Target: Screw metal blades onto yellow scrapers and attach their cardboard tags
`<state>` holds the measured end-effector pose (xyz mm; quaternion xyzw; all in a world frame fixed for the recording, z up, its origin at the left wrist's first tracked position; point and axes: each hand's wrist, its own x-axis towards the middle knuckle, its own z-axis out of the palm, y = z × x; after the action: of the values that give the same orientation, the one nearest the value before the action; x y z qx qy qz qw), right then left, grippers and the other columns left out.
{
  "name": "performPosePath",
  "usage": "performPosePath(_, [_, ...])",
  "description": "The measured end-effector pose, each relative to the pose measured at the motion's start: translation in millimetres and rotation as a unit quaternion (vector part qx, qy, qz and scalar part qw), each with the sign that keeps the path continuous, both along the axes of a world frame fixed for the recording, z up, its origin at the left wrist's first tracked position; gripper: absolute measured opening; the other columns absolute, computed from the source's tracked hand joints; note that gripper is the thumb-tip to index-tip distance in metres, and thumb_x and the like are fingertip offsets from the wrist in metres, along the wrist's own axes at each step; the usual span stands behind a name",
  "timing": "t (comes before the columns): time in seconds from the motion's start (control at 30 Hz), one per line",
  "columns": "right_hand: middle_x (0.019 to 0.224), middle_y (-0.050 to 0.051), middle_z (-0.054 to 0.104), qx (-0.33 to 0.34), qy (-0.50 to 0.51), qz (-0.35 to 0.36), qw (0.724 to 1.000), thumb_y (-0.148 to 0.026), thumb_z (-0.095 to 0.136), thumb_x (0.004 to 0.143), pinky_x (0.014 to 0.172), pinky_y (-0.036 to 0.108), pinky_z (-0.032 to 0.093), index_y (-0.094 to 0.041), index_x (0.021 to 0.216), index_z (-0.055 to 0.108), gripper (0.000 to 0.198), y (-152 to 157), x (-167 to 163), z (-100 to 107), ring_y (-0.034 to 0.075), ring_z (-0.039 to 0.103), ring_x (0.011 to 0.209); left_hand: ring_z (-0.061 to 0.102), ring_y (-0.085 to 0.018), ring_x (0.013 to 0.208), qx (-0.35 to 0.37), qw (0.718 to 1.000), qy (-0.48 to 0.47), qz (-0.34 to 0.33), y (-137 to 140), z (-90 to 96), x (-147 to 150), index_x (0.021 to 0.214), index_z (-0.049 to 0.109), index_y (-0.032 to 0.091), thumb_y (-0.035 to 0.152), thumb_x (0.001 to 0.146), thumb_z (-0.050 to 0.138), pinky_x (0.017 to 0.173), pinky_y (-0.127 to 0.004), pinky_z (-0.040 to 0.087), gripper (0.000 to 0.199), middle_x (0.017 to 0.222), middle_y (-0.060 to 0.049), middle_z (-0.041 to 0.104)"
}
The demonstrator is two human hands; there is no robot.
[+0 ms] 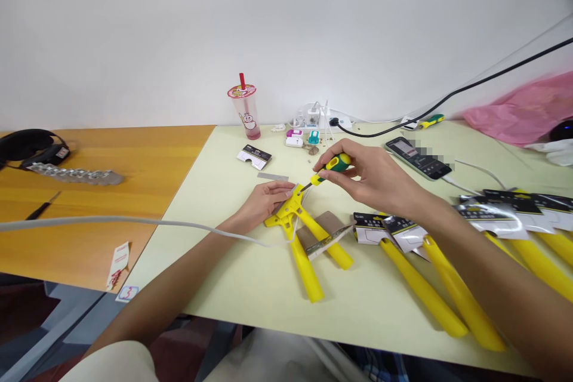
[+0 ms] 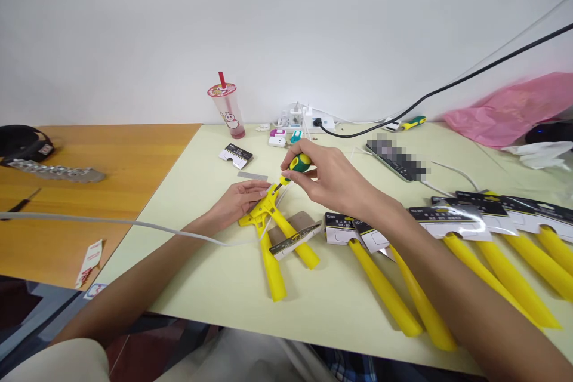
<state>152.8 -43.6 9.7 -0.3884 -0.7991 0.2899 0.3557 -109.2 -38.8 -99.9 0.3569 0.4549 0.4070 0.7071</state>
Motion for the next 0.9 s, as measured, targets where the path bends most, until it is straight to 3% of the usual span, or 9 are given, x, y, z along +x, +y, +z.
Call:
performPosePath(0.23, [0.11,0.005,0.081,0.0,-0.009,0.008,1.0,-0.045,0.072,0.102,0.084,0.044,0.07,-0.029,0.106,0.073,0.016,-0.5,-1.7,-0.8,0.025,0.077,0.094,0.076,-0.019,0.092,0.004,1.0,0.008,0.001,-1.1,1.7,0.9,0.108,0.085,0.012,0.015,0.074,0.098,0.087,-0.031,0.058,0.036,0.112,-0.014,0.082])
performPosePath(0.57, [0.11,0.006,0.082,-0.007,-0.008,0.01,1.0,-0.049,0.074,0.1,0.083,0.042,0.069,-0.029,0.106,0.074,0.021,-1.2,-4.4,-2.0,0.025,0.079,0.094,0.075,-0.017,0.088,0.015,1.0,0.017,-0.011,-0.9,0.6,-0.7,0.11,0.084,0.013,0.019,0.071,0.101,0.078,-0.027,0.057,0.042,0.109,-0.013,0.082])
performPosePath(0.9, [0.11,0.006,0.081,-0.006,-0.021,0.014,1.0,-0.044,0.07,0.102,0.084,0.043,0.07,-0.028,0.107,0.072,0.017,-0.3,-5.5,-2.1,0.024,0.078,0.093,0.076,-0.019,0.09,0.013,0.999,0.026,-0.015,0.0,-2.5,-1.6,0.113,0.083,0.013,0.025,0.066,0.106,0.079,-0.029,0.057,0.053,0.11,-0.014,0.082])
